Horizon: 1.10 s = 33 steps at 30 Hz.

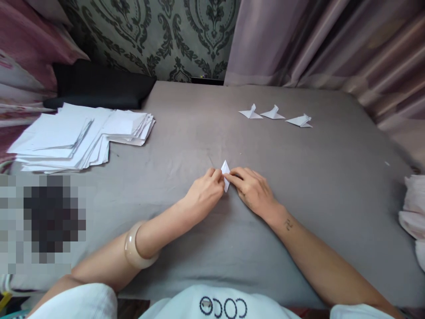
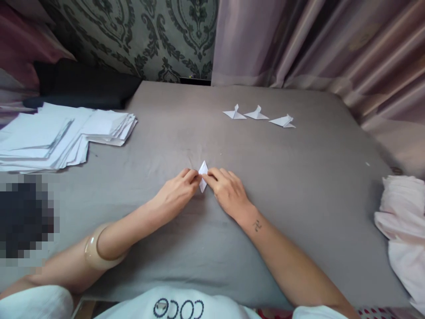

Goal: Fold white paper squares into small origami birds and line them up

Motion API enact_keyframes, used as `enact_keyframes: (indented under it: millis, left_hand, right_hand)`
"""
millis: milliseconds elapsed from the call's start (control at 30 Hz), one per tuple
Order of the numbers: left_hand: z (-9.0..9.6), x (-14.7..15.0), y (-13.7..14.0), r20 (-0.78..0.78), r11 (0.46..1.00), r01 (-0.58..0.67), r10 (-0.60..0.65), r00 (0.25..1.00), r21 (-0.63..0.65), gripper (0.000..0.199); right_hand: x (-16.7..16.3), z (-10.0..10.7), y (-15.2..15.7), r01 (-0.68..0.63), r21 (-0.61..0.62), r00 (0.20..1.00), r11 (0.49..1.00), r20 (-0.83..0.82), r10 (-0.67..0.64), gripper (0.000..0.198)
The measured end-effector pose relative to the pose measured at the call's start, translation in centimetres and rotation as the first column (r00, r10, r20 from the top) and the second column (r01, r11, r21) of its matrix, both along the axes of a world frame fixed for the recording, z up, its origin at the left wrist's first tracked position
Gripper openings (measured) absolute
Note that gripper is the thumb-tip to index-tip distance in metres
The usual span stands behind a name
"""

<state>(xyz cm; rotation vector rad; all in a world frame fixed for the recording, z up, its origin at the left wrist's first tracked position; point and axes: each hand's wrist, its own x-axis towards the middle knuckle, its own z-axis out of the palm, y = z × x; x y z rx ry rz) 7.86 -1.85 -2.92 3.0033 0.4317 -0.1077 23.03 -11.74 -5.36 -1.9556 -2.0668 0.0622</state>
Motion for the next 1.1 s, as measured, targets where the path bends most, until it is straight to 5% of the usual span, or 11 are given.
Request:
enact_keyframes:
  millis: [433, 567, 733, 900, 1100]
  left_hand:
    - [-0.3, -1.0, 2.2, 0.174, 0.964, -0.012, 0.059, 0.983, -0.264, 0.024]
    - [-1.2, -0.7, 3.1, 0.313, 0.884, -0.108, 0.272, 0.910, -0.455, 0.024]
    - [-1.7, -0.2, 3.0, 0.281, 0.757, -0.254, 0.499, 0.820, -0.601, 0.009]
    - [-2.6, 0.0, 2.7, 0.301, 0.745, -0.216, 0.491, 0.817, -0.631, 0.009]
    - [-2.7, 0.1, 3.0, 0.272, 0.625, -0.179, 0.555, 0.786, -0.760, 0.014]
  right_hand:
    - [-0.1, 0.3, -0.3, 0.037, 0.020, 0.999, 0.999, 0.006, -0.037, 0.031]
    - [0.0, 0.0, -0.2, 0.027, 0.049, 1.000, 0.998, 0.000, -0.027, 0.030]
    - [0.2, -0.6, -0.1, 0.023, 0.109, 0.999, 0.994, -0.047, -0.018, 0.027]
    - [0.3, -1.4, 0.1, 0.110, 0.139, 0.965, 0.984, -0.253, -0.072, 0.028]
    - [0.6, -1.3, 0.9, 0.317, 0.099, 0.767, 0.943, -0.611, -0.194, 0.027]
